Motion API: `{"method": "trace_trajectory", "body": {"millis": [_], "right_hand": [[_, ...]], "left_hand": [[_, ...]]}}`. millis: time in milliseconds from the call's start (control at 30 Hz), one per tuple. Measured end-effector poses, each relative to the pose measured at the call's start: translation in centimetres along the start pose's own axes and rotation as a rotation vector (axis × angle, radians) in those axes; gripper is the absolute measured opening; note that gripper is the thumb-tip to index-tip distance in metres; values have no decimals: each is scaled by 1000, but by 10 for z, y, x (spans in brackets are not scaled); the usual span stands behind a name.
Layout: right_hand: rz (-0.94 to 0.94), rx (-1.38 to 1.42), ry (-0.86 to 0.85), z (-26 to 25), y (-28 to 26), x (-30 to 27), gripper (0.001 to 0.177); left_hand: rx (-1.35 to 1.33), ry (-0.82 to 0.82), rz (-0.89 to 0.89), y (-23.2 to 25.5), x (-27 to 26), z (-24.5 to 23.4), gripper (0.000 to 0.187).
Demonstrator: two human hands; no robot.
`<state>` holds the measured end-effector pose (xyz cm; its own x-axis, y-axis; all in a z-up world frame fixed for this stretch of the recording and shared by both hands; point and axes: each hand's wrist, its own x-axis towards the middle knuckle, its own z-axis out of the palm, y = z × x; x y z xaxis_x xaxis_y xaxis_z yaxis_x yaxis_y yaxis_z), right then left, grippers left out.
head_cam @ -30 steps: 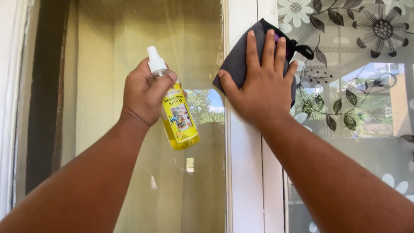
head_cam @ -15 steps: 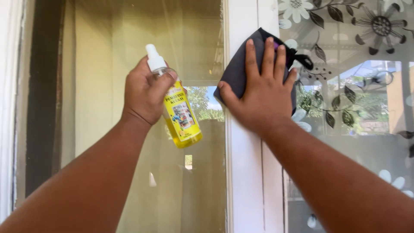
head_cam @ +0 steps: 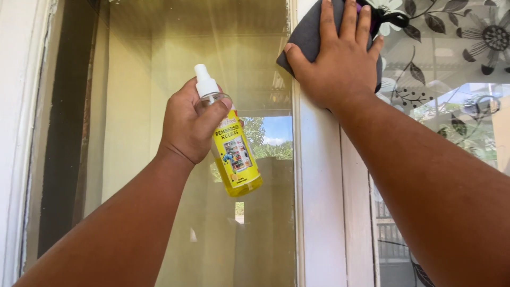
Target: Cleaning a glass window using a spray bottle and a cloth.
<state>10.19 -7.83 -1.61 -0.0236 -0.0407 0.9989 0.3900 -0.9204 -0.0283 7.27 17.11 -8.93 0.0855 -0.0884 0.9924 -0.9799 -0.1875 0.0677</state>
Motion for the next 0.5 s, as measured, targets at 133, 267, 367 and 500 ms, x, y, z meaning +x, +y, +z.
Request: {"method": "trace_trajectory", "body": {"millis": [133, 267, 367, 500], "right_hand": [[-48, -3, 19, -3, -1, -19, 92], [-27, 28, 1, -9, -3, -56, 94], [-35, 20, -5, -12, -1, -85, 95], [-60, 25, -7, -16, 0, -119, 95]], "left_hand": [[-34, 12, -16, 2, -4, 2, 21], [7, 44, 22, -3, -5, 2, 20], [49, 58, 47, -6, -5, 4, 20], [113, 76, 55, -7, -6, 3, 19]]}}
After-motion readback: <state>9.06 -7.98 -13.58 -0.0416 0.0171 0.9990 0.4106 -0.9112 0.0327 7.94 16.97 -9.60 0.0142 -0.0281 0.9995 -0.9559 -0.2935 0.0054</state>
